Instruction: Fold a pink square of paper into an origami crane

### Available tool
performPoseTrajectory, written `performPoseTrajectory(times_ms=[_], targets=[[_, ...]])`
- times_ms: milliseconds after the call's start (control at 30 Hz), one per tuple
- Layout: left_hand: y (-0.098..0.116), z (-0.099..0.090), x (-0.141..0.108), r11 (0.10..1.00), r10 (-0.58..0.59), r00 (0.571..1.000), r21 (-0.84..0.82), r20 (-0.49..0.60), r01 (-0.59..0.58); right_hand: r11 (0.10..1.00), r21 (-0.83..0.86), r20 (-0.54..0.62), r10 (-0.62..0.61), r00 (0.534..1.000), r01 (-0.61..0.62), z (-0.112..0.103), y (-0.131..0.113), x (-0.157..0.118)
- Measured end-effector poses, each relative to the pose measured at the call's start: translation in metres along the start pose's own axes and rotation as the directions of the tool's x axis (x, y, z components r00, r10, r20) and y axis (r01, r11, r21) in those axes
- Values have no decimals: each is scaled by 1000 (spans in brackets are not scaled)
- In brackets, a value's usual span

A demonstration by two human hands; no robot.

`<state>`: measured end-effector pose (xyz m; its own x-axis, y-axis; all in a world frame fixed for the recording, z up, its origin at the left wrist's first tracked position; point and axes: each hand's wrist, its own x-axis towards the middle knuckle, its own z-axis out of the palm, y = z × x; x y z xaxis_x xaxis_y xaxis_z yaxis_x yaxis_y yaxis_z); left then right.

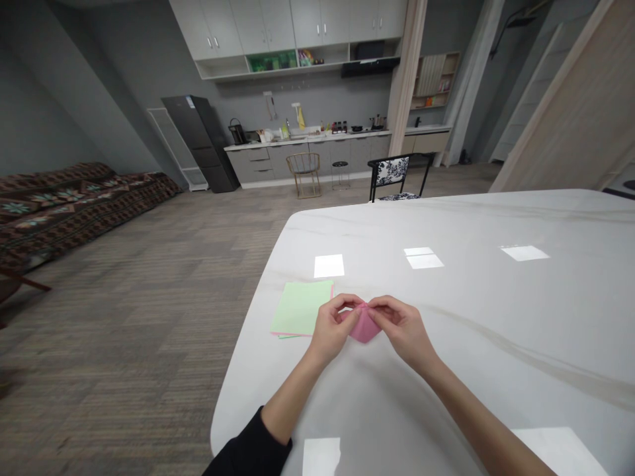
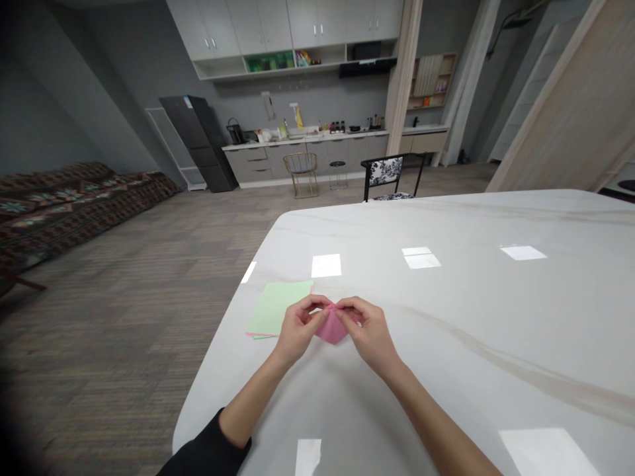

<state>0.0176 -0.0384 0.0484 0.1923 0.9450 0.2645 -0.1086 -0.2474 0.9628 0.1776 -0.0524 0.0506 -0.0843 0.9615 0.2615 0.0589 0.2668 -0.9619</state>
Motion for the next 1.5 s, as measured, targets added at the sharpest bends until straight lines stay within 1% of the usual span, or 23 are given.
performPoseTrajectory(times_ms=[100, 233, 433, 633, 767, 900, 967, 1100, 1200, 1367, 1500], targets=[[-4, 0, 0, 1000, -1, 1000, 2, -8, 1, 1000, -5, -2, 1, 1000, -1, 1, 0, 0], [-8, 1, -1, 1000, -21, 1000, 8, -18, 21, 999, -42, -6, -27, 1000, 27, 3, -1, 0], [-9, 1, 0, 998, -35, 999, -43, -26, 34, 997, -62, -15, -52, 999, 51, 4, 0, -2], [-8, 1, 1, 997, -50, 997, -62, -52, 47, 998, -61, -5, -32, 999, 31, 4, 1, -2], [-6, 1, 2, 997, -67, 995, -53, -71, 63, 1000, -19, -34, -19, 999, 19, 4, 3, -3], [-7, 0, 4, 990, -120, 990, -82, -67, 115, 1000, -20, -40, 0, 999, -1, 4, 4, -3], [-7, -1, 4, 987, -138, 989, -88, -52, 133, 999, -32, -34, -6, 999, 5, 4, 3, -3], [-8, -4, 5, 992, -118, 992, -53, -45, 116, 998, -60, -11, -10, 1000, 9, 2, -1, -1], [-9, -5, 6, 992, -118, 991, -40, -57, 116, 998, -61, 12, 20, 1000, -19, 1, -2, 0], [-6, -5, 6, 991, -127, 990, -56, -55, 123, 997, 13, 72, 80, 994, -81, 1, -1, 0], [-3, -5, 6, 989, -138, 990, -58, -34, 135, 996, -34, 99, 85, 992, -82, 0, 1, 0]])
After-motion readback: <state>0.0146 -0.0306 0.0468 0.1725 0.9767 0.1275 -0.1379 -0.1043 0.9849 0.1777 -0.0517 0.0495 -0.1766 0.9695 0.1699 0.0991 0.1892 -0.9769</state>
